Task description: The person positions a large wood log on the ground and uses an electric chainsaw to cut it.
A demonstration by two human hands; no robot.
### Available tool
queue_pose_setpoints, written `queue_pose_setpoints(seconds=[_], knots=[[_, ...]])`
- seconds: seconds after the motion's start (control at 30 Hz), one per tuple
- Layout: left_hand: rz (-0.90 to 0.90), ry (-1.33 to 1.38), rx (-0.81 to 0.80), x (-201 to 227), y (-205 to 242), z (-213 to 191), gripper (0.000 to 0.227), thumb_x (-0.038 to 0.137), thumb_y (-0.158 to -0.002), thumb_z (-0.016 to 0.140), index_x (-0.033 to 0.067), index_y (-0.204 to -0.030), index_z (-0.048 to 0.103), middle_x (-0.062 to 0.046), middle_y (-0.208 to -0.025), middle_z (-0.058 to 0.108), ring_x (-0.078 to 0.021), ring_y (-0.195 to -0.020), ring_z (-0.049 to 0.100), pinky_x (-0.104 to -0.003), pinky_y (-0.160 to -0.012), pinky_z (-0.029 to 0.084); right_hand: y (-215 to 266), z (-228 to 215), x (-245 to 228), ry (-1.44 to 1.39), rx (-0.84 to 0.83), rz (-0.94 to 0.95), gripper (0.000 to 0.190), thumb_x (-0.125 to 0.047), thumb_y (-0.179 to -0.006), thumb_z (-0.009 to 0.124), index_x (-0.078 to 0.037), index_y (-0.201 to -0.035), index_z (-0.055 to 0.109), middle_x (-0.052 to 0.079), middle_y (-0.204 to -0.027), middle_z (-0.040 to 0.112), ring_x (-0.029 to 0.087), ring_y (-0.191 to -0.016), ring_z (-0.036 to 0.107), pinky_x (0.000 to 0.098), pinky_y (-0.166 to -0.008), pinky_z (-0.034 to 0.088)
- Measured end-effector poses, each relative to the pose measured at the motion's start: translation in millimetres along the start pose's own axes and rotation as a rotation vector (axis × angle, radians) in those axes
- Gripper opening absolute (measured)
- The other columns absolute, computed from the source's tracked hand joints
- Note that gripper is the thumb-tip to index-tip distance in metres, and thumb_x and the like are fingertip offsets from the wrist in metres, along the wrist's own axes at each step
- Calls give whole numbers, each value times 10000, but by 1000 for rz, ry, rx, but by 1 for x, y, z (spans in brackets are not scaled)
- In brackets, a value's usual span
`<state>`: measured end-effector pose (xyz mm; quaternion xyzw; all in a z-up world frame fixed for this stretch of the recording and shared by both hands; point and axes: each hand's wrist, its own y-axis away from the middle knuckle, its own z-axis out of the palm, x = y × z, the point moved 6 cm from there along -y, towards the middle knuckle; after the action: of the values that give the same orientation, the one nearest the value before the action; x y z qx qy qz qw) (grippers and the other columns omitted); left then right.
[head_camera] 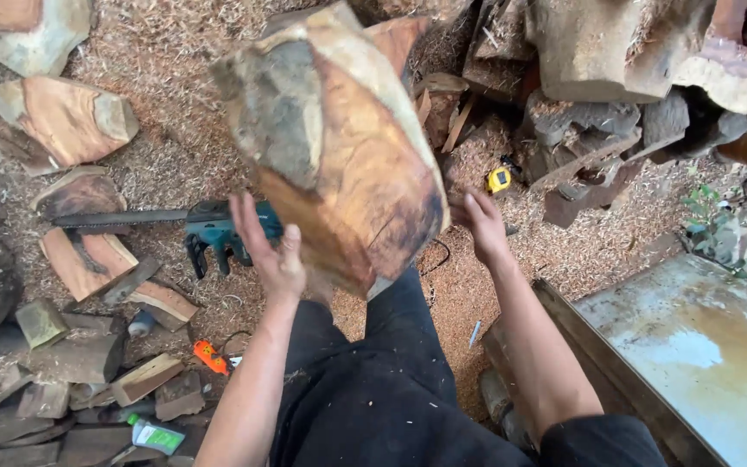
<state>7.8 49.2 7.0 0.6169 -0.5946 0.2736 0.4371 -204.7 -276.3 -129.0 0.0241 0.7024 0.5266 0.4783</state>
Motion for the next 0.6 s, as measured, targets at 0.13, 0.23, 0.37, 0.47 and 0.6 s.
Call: queue_pose_setpoints(seconds=[0.13, 0.23, 0.37, 0.47, 0.6], knots=[[-321, -239, -457, -142, 141, -50, 759, 521, -1016, 538, 10, -1551, 367, -345, -1510, 379, -508, -1414, 364, -639, -1169, 275, 116, -98, 192, 297, 257, 189, 420, -407, -1022, 683, -56, -1253, 667, 253, -1012, 719, 378, -923, 726, 507, -778, 596], [-807, -395, -891, -275, 254, -124, 953, 772, -877, 532, 85, -1531, 441, -255, -1487, 518, -426, -1404, 466, -580, -1194, 336, 221, -77, 286, 551, 315, 469, 544, -513, -924, 758, -61, -1226, 728, 212, -1084, 726, 327, -1025, 693, 478, -872, 559], [-934, -904, -1151, -437, 279, -203, 996, 869, -889, 233, 116, -1399, 638, -163, -1487, 580, -362, -1425, 499, -531, -1211, 344, 304, -51, 355, 785, 51, 875, 931, -835, -875, 620, -213, -1555, 491, 147, -1544, 524, 331, -1447, 448, 461, -1235, 325], [-1192, -800, -794, -458, 212, -205, 824, 894, -903, 157, 176, -587, 409, 73, -506, 294, -86, -443, 305, -277, -502, 382, 346, 46, 253, 473, 254, 866, 702, -324, -903, 652, -174, -1563, 466, 42, -1557, 541, 151, -1338, 539, 325, -1124, 435], [-1044, -516, -566, -536, 125, -159, 921, 763, -950, 317, 83, -1571, 293, -1, -713, 505, -109, -523, 499, -222, -402, 425, 364, 5, 354, 433, 122, 523, 616, -116, -906, 644, -52, -1504, 505, 130, -1550, 547, 203, -1420, 507, 349, -1197, 362]])
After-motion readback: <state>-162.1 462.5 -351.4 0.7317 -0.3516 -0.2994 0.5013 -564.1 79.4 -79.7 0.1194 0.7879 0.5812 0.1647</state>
